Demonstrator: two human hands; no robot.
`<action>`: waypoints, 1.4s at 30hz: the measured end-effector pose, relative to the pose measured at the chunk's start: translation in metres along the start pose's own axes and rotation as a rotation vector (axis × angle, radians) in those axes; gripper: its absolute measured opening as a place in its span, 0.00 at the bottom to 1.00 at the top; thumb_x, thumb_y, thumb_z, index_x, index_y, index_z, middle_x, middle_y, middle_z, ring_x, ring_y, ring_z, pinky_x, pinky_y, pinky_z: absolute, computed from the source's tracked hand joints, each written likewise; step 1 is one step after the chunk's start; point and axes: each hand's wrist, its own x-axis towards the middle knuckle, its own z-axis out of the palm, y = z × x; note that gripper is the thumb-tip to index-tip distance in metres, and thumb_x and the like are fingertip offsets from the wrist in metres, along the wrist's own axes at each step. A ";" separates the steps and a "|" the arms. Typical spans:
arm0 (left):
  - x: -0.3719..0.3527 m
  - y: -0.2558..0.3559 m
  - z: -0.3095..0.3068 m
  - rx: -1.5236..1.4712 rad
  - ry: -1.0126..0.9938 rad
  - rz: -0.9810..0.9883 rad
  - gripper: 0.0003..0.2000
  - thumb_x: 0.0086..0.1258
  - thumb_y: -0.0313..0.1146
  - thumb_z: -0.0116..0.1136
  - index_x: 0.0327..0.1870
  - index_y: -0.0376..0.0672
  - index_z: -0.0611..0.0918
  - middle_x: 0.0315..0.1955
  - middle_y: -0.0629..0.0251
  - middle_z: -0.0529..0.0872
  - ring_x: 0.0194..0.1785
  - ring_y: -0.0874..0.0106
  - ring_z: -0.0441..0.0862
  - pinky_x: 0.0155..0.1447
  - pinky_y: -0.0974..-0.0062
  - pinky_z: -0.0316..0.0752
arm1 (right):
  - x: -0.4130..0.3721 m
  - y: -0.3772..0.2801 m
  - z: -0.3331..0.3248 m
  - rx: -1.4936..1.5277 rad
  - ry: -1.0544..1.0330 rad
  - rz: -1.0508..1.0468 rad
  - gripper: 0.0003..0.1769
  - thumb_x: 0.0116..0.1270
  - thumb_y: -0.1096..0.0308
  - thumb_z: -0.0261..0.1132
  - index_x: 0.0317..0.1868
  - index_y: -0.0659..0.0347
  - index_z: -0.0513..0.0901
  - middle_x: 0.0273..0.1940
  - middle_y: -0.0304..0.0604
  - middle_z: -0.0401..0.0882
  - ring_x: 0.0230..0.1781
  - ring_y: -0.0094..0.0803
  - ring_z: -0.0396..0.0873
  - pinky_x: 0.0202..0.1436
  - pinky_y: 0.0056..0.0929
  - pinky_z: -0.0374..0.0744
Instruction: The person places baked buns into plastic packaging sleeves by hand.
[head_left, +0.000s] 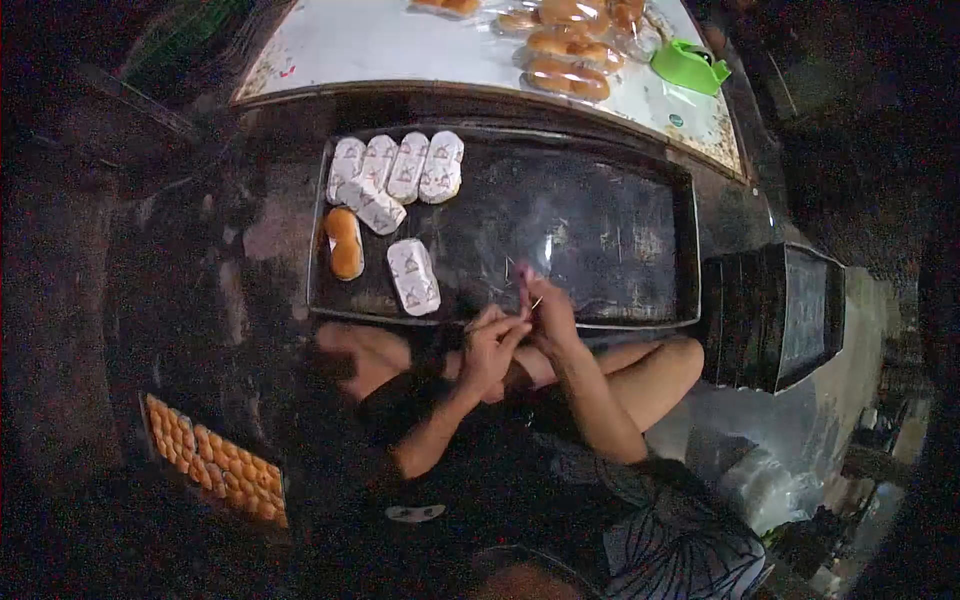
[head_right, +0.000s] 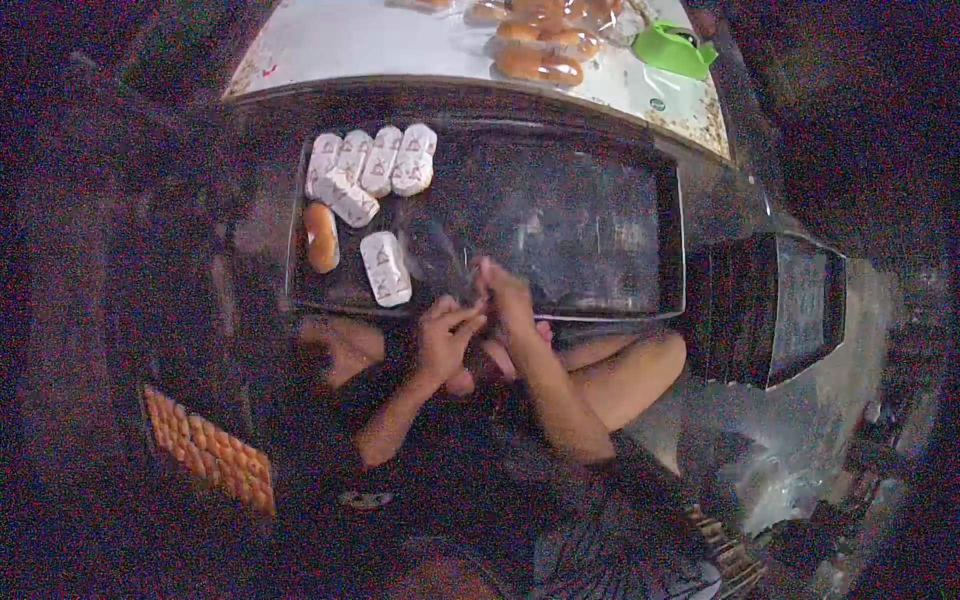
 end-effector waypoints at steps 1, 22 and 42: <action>-0.003 -0.007 0.003 -0.109 0.125 -0.010 0.09 0.57 0.30 0.58 0.38 0.40 0.79 0.27 0.64 0.75 0.34 0.69 0.74 0.38 0.78 0.69 | 0.028 0.014 0.043 -0.261 0.313 -0.336 0.19 0.65 0.61 0.51 0.54 0.59 0.68 0.40 0.45 0.75 0.37 0.33 0.74 0.36 0.34 0.73; 0.012 -0.056 -0.116 -1.575 0.797 -0.150 0.22 0.65 0.40 0.38 0.60 0.46 0.60 0.57 0.51 0.63 0.58 0.55 0.64 0.63 0.46 0.53 | 0.060 0.066 0.081 -1.480 0.386 -0.079 0.23 0.56 0.75 0.50 0.55 0.65 0.67 0.53 0.48 0.68 0.55 0.35 0.66 0.58 0.29 0.63; -0.022 -0.057 -0.032 -1.275 0.135 -0.101 0.30 0.64 0.51 0.40 0.63 0.45 0.53 0.59 0.55 0.61 0.57 0.58 0.67 0.58 0.54 0.63 | 0.042 0.087 0.091 -1.663 0.730 -0.522 0.39 0.52 0.63 0.66 0.58 0.70 0.56 0.50 0.59 0.64 0.54 0.47 0.65 0.57 0.34 0.64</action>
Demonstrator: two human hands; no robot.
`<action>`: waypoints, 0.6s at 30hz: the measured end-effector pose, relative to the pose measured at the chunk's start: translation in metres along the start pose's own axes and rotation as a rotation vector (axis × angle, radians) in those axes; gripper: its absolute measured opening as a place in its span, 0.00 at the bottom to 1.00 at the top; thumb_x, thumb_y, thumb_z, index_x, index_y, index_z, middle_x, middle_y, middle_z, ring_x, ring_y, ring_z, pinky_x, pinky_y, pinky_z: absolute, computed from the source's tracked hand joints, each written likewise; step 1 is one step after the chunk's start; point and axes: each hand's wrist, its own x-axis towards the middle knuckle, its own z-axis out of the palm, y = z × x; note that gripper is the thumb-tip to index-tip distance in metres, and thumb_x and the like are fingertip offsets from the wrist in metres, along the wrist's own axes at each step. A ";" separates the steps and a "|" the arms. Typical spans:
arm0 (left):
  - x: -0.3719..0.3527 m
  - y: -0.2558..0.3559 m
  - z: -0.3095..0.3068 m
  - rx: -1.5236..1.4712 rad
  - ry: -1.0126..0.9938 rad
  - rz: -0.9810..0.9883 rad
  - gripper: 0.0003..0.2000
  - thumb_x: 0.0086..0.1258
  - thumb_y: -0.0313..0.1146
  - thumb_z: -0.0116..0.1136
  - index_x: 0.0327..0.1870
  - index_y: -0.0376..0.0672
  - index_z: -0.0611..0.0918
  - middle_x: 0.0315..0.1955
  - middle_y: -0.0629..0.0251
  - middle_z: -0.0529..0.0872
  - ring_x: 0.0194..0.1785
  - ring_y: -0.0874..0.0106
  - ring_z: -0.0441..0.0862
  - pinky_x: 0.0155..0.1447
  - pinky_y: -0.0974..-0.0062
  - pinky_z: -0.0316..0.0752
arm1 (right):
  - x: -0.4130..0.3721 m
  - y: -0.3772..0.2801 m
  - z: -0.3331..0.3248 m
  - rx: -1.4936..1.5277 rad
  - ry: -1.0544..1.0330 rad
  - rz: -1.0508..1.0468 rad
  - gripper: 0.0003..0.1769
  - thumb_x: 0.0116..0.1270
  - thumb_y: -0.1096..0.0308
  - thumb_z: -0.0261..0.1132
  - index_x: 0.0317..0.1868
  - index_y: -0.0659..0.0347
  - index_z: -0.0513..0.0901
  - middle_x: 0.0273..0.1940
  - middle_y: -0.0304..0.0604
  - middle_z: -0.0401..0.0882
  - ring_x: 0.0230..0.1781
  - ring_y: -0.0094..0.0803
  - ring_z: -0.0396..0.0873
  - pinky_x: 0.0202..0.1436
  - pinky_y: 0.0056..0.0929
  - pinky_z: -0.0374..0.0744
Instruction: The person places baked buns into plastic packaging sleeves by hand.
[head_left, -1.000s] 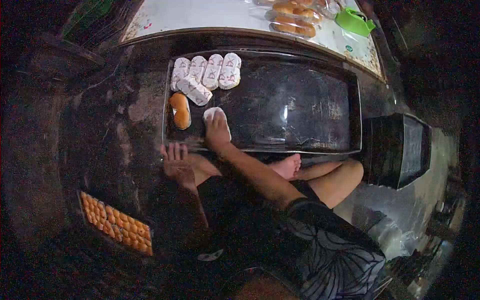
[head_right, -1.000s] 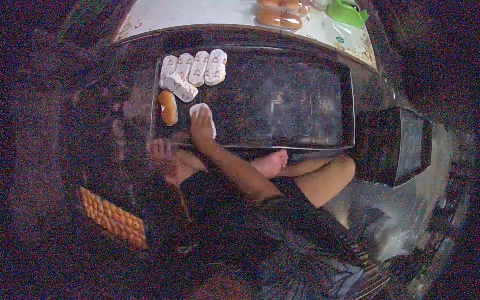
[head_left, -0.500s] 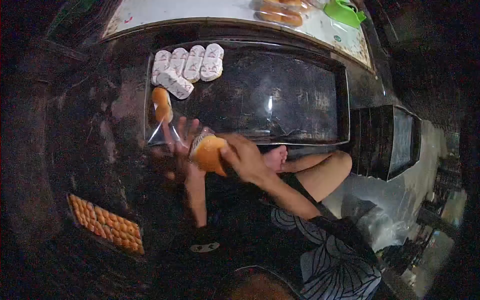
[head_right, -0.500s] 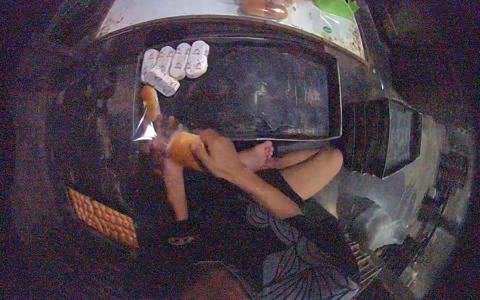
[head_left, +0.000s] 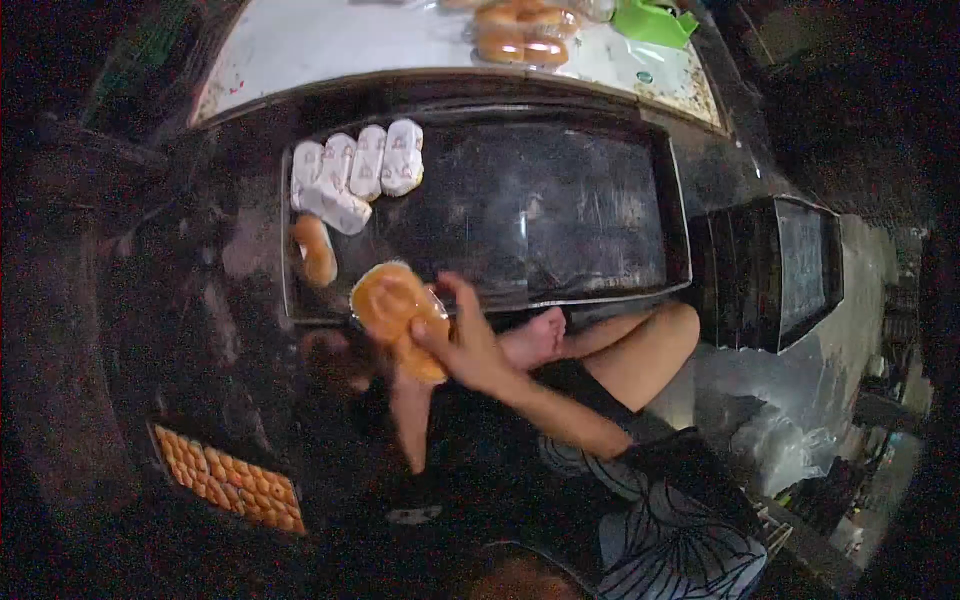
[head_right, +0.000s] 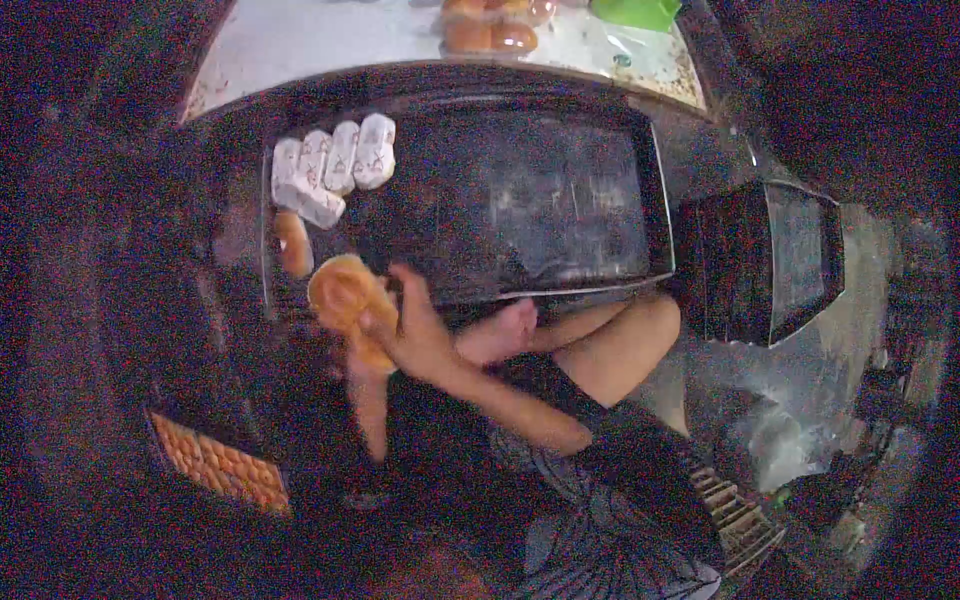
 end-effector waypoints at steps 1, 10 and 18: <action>0.005 -0.004 -0.036 -0.284 -0.008 -0.083 0.30 0.64 0.51 0.41 0.63 0.43 0.54 0.58 0.55 0.62 0.56 0.59 0.67 0.58 0.56 0.63 | -0.013 0.000 -0.005 -0.015 -0.062 -0.028 0.38 0.52 0.64 0.66 0.58 0.70 0.56 0.52 0.59 0.63 0.56 0.48 0.63 0.58 0.35 0.63; 0.001 0.015 0.066 0.288 0.244 -0.348 0.19 0.64 0.33 0.52 0.55 0.39 0.67 0.44 0.65 0.74 0.51 0.71 0.71 0.53 0.74 0.67 | 0.083 0.001 -0.052 -0.359 -0.046 -0.098 0.11 0.54 0.64 0.62 0.30 0.64 0.80 0.23 0.52 0.77 0.23 0.42 0.76 0.30 0.35 0.73; 0.037 -0.021 -0.006 1.752 -0.663 -0.254 0.16 0.52 0.28 0.56 0.44 0.36 0.77 0.41 0.48 0.77 0.46 0.57 0.75 0.50 0.68 0.69 | 0.109 -0.042 -0.073 -0.342 0.018 -0.538 0.27 0.56 0.64 0.61 0.55 0.64 0.66 0.53 0.55 0.69 0.55 0.46 0.67 0.60 0.35 0.62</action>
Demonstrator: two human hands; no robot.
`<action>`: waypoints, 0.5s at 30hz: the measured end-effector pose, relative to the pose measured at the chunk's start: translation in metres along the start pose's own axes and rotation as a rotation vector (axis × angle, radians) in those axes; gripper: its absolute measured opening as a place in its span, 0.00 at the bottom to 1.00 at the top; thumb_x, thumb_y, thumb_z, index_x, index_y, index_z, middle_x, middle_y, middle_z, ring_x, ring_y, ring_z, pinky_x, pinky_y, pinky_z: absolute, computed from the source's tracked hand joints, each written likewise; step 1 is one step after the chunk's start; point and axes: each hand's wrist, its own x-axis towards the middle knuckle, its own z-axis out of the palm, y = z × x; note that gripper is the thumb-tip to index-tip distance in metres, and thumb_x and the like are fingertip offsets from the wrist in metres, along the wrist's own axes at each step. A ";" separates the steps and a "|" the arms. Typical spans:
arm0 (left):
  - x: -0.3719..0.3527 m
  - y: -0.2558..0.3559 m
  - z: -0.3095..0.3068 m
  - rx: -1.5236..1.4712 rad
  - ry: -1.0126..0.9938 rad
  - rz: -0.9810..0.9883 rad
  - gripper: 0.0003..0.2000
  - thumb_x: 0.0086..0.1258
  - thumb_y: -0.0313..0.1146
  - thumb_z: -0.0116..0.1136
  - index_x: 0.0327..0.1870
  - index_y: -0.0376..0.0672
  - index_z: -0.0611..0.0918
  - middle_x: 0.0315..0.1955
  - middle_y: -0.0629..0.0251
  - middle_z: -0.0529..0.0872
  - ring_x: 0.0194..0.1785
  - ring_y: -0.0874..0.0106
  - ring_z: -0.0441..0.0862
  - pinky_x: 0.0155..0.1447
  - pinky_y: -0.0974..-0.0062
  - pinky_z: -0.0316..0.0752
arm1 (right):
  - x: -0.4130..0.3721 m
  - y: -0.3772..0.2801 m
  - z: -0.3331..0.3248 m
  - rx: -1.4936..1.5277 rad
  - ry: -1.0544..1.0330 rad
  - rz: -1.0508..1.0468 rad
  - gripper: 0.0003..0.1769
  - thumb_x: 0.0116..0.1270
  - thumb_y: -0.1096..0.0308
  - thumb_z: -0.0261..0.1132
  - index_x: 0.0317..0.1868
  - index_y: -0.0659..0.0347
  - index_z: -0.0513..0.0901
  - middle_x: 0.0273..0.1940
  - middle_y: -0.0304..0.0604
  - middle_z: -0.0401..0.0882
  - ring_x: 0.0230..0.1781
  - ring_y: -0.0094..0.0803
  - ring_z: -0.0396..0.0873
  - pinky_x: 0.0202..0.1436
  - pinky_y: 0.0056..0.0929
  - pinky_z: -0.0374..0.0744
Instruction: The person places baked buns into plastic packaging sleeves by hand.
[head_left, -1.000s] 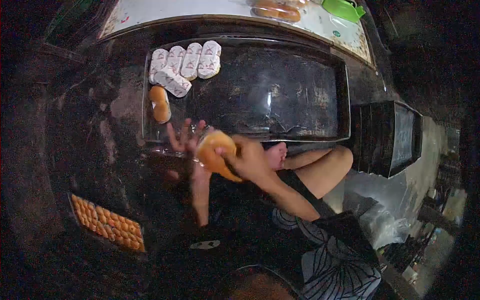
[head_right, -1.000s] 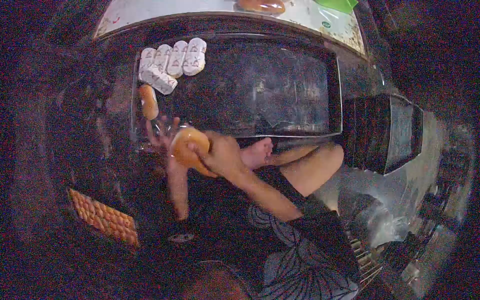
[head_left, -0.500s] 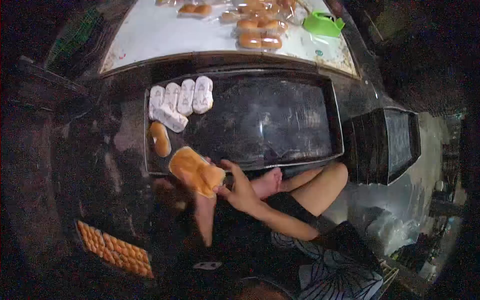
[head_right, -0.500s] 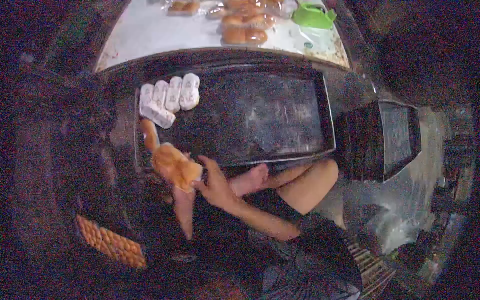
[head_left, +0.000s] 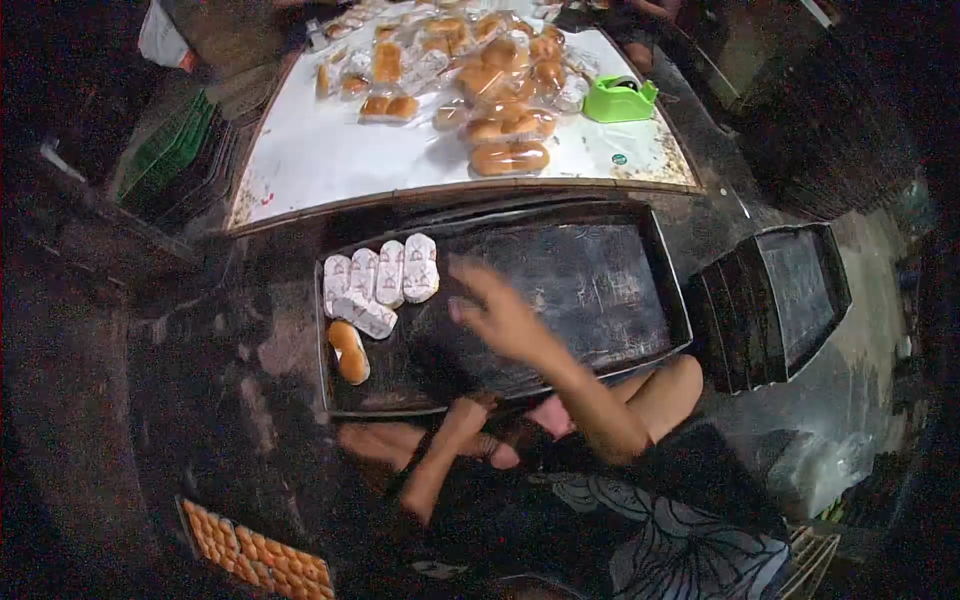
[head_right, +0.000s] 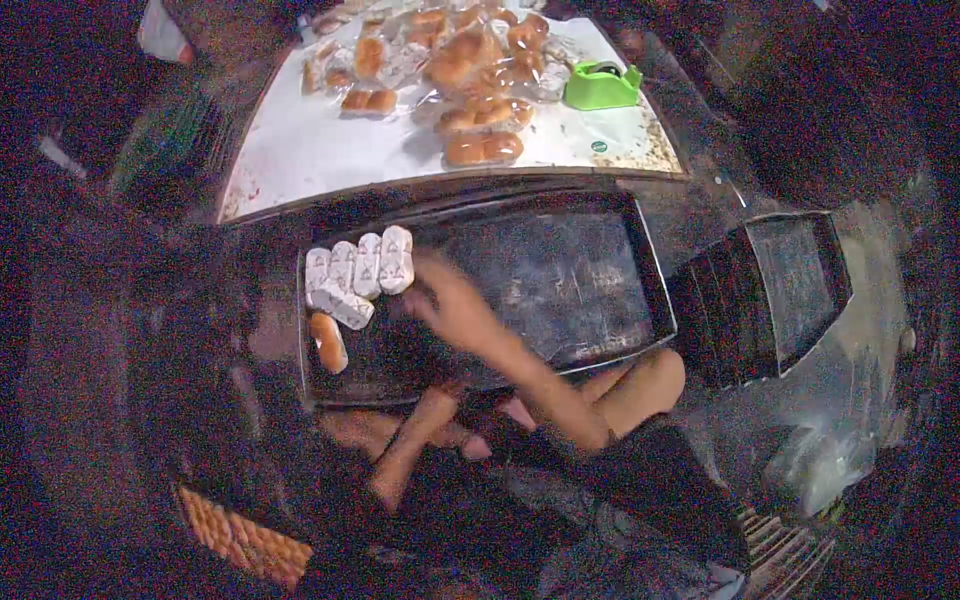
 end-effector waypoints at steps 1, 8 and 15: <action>-0.002 -0.003 -0.009 -0.192 0.029 -0.037 0.13 0.52 0.30 0.56 0.40 0.39 0.79 0.37 0.51 0.79 0.44 0.57 0.76 0.47 0.67 0.70 | -0.047 0.007 0.011 0.257 -0.224 0.319 0.24 0.57 0.63 0.61 0.52 0.64 0.69 0.51 0.52 0.71 0.53 0.42 0.69 0.58 0.35 0.64; 0.004 0.031 -0.022 -0.118 -0.022 -0.138 0.07 0.57 0.33 0.55 0.35 0.44 0.80 0.27 0.57 0.80 0.33 0.60 0.78 0.34 0.66 0.72 | -0.182 0.022 0.054 0.092 -0.041 0.810 0.10 0.60 0.67 0.57 0.40 0.62 0.72 0.23 0.50 0.72 0.22 0.45 0.73 0.25 0.37 0.69; -0.018 0.067 -0.043 -0.466 0.562 -0.118 0.10 0.58 0.33 0.55 0.41 0.45 0.79 0.30 0.62 0.76 0.37 0.65 0.76 0.42 0.72 0.71 | -0.104 0.061 0.060 1.506 -0.118 1.122 0.13 0.66 0.66 0.50 0.49 0.59 0.71 0.39 0.42 0.77 0.35 0.31 0.77 0.37 0.30 0.77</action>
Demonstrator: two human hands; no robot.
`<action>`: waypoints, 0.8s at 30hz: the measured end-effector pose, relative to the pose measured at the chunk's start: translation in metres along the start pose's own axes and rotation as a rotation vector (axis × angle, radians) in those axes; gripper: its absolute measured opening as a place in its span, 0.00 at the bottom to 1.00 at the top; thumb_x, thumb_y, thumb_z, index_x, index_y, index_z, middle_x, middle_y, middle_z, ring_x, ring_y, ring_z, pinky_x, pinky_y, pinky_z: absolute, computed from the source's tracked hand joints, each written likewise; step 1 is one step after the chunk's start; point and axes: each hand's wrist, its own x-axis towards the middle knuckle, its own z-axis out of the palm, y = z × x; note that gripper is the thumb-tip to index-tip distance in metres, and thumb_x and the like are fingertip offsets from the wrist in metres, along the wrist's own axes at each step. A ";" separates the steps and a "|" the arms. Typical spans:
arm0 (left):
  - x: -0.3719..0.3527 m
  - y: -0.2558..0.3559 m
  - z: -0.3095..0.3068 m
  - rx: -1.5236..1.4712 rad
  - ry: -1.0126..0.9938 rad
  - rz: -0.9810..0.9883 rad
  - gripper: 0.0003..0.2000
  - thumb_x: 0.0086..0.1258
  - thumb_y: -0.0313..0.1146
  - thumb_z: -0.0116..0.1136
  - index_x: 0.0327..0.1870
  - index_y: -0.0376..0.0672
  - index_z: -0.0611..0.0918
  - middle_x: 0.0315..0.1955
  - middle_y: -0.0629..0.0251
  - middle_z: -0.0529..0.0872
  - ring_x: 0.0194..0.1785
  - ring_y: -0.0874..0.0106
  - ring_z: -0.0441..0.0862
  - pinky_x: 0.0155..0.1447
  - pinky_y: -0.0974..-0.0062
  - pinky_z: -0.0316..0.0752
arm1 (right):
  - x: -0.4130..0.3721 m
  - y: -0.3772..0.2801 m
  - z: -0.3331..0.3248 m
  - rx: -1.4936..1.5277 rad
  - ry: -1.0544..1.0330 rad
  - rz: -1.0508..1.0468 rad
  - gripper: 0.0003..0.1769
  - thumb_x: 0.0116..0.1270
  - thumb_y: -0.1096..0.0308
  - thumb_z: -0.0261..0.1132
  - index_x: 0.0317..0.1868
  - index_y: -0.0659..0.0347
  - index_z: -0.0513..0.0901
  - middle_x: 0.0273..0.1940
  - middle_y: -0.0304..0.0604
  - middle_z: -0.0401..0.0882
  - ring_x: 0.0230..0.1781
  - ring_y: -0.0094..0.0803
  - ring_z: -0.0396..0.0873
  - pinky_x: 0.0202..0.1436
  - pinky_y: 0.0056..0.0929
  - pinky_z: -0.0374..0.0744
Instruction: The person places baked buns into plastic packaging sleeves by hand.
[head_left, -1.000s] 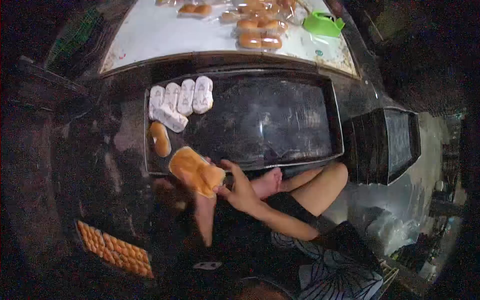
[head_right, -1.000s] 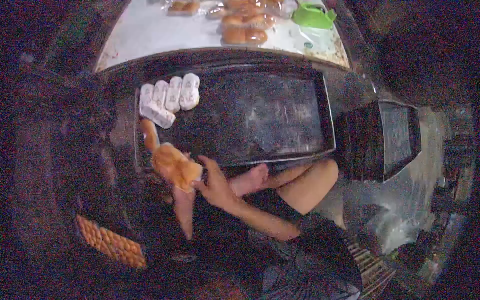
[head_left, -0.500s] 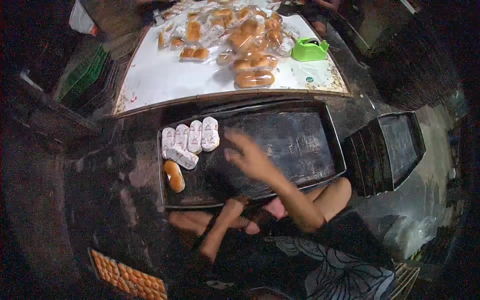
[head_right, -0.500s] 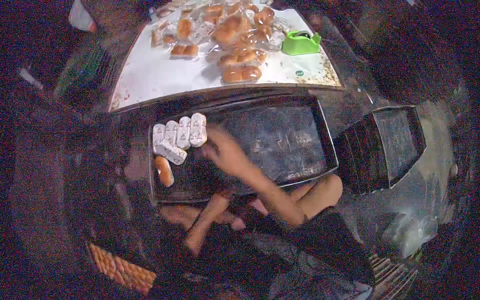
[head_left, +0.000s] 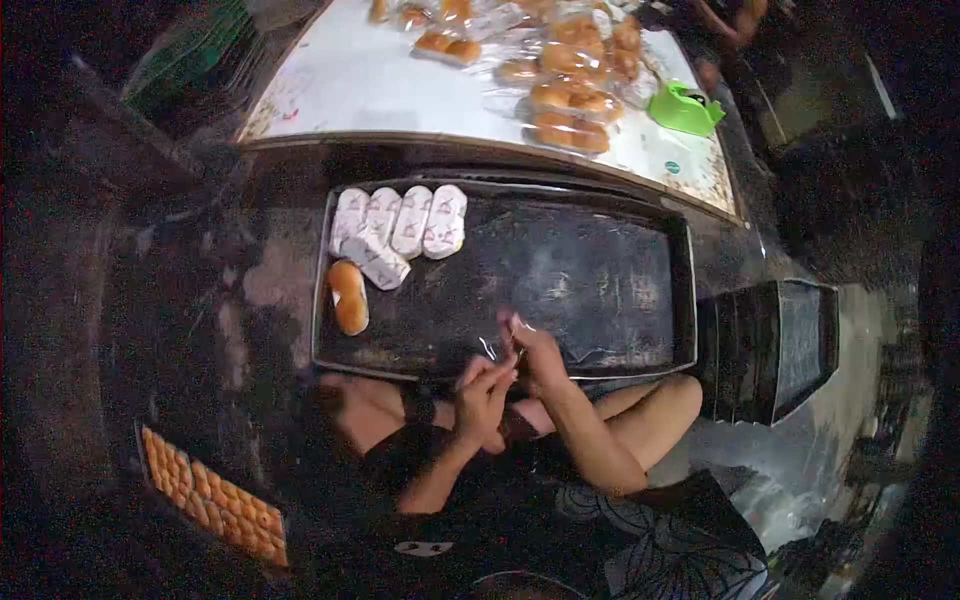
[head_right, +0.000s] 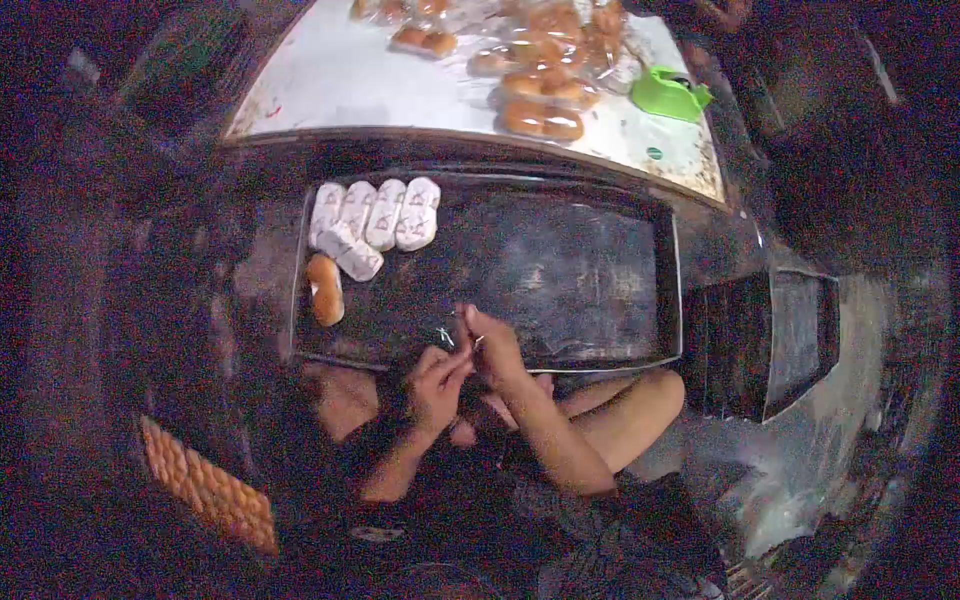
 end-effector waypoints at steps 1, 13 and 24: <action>0.004 -0.008 0.002 0.000 0.014 -0.021 0.10 0.58 0.33 0.55 0.41 0.45 0.79 0.30 0.62 0.76 0.37 0.65 0.76 0.42 0.72 0.71 | 0.002 -0.004 0.051 0.125 0.016 -0.159 0.15 0.66 0.63 0.51 0.50 0.59 0.71 0.42 0.42 0.76 0.41 0.31 0.75 0.43 0.31 0.75; -0.052 -0.123 -0.155 -1.328 0.523 -0.216 0.21 0.66 0.39 0.44 0.60 0.45 0.62 0.50 0.57 0.71 0.50 0.63 0.70 0.56 0.69 0.65 | 0.276 0.001 0.170 -2.282 0.128 -0.633 0.47 0.48 0.35 0.55 0.61 0.62 0.59 0.60 0.52 0.60 0.63 0.45 0.55 0.63 0.46 0.55; -0.009 -0.117 -0.132 -1.221 0.800 -0.585 0.21 0.66 0.39 0.46 0.59 0.45 0.66 0.44 0.63 0.73 0.48 0.70 0.71 0.52 0.73 0.67 | 0.145 -0.100 0.022 -2.472 0.030 -0.065 0.28 0.52 0.46 0.56 0.53 0.45 0.73 0.60 0.40 0.63 0.64 0.38 0.54 0.64 0.49 0.50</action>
